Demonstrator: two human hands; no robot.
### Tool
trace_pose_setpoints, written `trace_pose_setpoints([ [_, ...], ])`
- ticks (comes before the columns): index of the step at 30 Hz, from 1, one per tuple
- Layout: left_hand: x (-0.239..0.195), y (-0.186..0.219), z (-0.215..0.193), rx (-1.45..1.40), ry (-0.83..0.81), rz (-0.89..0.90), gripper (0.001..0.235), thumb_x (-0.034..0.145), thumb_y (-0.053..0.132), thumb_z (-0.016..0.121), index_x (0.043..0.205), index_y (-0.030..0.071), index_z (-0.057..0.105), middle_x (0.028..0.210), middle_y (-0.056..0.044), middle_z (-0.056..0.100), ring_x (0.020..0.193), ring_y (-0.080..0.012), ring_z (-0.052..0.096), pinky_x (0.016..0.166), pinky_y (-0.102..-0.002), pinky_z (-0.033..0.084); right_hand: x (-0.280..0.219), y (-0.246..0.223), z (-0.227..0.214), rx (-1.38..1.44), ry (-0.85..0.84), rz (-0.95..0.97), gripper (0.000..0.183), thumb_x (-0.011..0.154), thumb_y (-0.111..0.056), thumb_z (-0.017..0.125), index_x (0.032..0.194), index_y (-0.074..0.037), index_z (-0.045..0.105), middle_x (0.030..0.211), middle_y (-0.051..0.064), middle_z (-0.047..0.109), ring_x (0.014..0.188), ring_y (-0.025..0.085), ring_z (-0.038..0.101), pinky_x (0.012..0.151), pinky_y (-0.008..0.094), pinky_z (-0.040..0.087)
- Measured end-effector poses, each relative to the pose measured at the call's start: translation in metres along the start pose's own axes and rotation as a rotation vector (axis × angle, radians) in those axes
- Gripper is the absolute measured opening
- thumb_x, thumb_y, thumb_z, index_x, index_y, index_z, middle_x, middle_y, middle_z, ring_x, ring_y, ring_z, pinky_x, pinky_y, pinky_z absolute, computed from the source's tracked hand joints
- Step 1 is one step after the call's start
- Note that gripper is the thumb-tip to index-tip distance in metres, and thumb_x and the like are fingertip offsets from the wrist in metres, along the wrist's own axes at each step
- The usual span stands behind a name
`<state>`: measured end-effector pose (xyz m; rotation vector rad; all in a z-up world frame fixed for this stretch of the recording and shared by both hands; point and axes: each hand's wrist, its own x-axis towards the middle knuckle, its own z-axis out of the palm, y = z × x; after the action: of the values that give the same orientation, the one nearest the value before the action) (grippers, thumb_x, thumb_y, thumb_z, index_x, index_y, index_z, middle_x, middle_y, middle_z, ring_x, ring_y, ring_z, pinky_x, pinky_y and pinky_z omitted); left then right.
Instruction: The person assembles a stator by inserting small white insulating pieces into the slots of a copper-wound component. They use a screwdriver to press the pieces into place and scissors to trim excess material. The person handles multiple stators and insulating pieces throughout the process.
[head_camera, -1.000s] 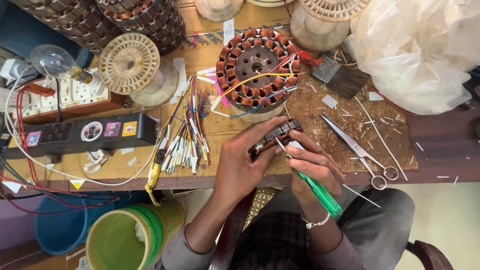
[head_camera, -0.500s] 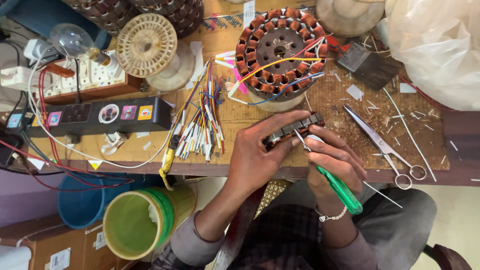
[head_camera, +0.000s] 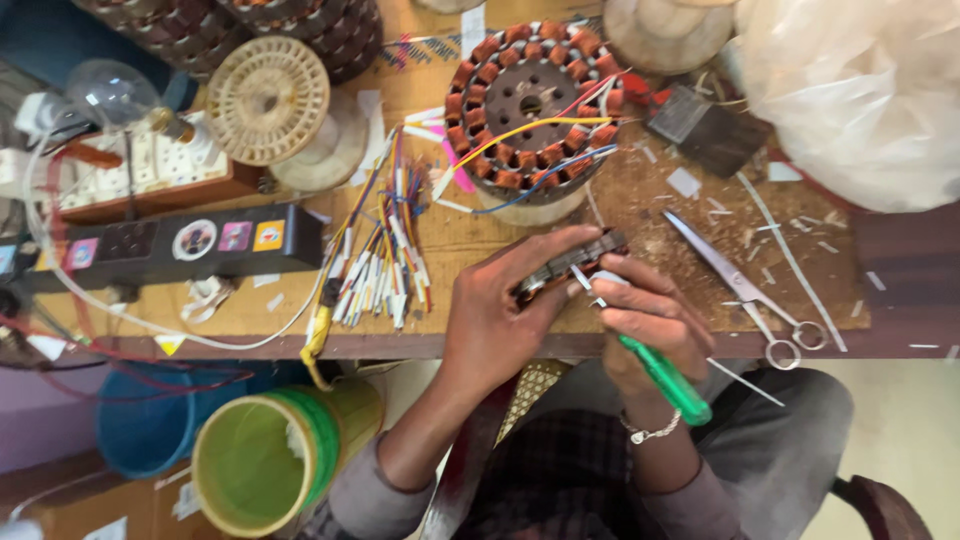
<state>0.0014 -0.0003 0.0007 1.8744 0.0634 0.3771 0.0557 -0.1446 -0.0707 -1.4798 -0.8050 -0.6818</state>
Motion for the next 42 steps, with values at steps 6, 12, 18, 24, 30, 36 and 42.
trace_pose_setpoints([
  [6,0.001,-0.002,-0.002,-0.012,0.0,0.018,0.042,0.089,0.003,0.075,0.129,0.011,0.069,0.126,-0.008,0.076,0.117,-0.0196,0.075,0.096,-0.031,0.06,0.001,-0.005,0.003,-0.072,-0.009,-0.074,0.016,0.094,0.001,0.073,0.092,-0.006,0.059,0.097,0.013,0.074,0.103,0.038,0.075,0.09,0.046,0.067],
  [12,0.0,-0.005,0.0,-0.05,0.026,0.064,0.039,0.09,0.004,0.076,0.128,0.011,0.07,0.122,-0.007,0.077,0.114,-0.0195,0.077,0.097,-0.032,0.06,-0.002,-0.006,0.003,-0.096,-0.009,-0.089,0.018,0.095,0.001,0.074,0.093,-0.005,0.057,0.1,0.014,0.074,0.105,0.038,0.075,0.092,0.047,0.067],
  [18,0.0,-0.005,-0.003,-0.061,0.028,0.091,0.039,0.09,0.005,0.076,0.128,0.012,0.071,0.124,-0.007,0.076,0.114,-0.0202,0.077,0.096,-0.032,0.06,-0.002,-0.006,0.003,-0.138,-0.003,-0.119,0.019,0.096,0.002,0.073,0.091,-0.006,0.056,0.099,0.014,0.075,0.105,0.038,0.076,0.09,0.046,0.068],
  [24,0.003,-0.008,-0.006,-0.071,-0.023,0.071,0.04,0.091,0.002,0.072,0.129,0.013,0.07,0.125,-0.005,0.076,0.115,-0.0197,0.076,0.095,-0.032,0.06,-0.007,-0.008,0.004,-0.215,-0.007,-0.087,0.017,0.097,0.001,0.071,0.092,-0.007,0.057,0.102,0.015,0.075,0.108,0.037,0.075,0.094,0.047,0.066],
  [30,0.007,-0.006,-0.002,-0.041,-0.032,0.091,0.04,0.09,0.0,0.071,0.128,0.013,0.071,0.125,-0.006,0.076,0.118,-0.0215,0.076,0.098,-0.032,0.061,0.005,-0.013,0.009,-0.272,0.001,-0.133,0.015,0.096,0.0,0.072,0.095,-0.007,0.059,0.101,0.013,0.075,0.108,0.035,0.075,0.103,0.051,0.062],
  [36,0.006,-0.001,0.004,0.069,-0.06,0.093,0.045,0.086,-0.002,0.07,0.127,0.017,0.07,0.122,-0.008,0.075,0.115,-0.0277,0.074,0.093,-0.035,0.06,-0.002,-0.019,0.0,-0.37,-0.008,-0.056,0.012,0.096,0.0,0.075,0.094,-0.003,0.063,0.101,0.015,0.075,0.104,0.033,0.073,0.104,0.05,0.061],
  [42,0.012,0.0,-0.01,0.079,-0.195,0.242,0.047,0.085,0.001,0.076,0.129,0.018,0.068,0.121,-0.007,0.074,0.114,-0.0279,0.073,0.094,-0.036,0.059,0.016,-0.042,-0.013,0.168,0.188,0.025,0.013,0.094,-0.015,0.068,0.088,-0.004,0.064,0.089,0.013,0.071,0.078,0.019,0.077,0.067,0.028,0.064],
])
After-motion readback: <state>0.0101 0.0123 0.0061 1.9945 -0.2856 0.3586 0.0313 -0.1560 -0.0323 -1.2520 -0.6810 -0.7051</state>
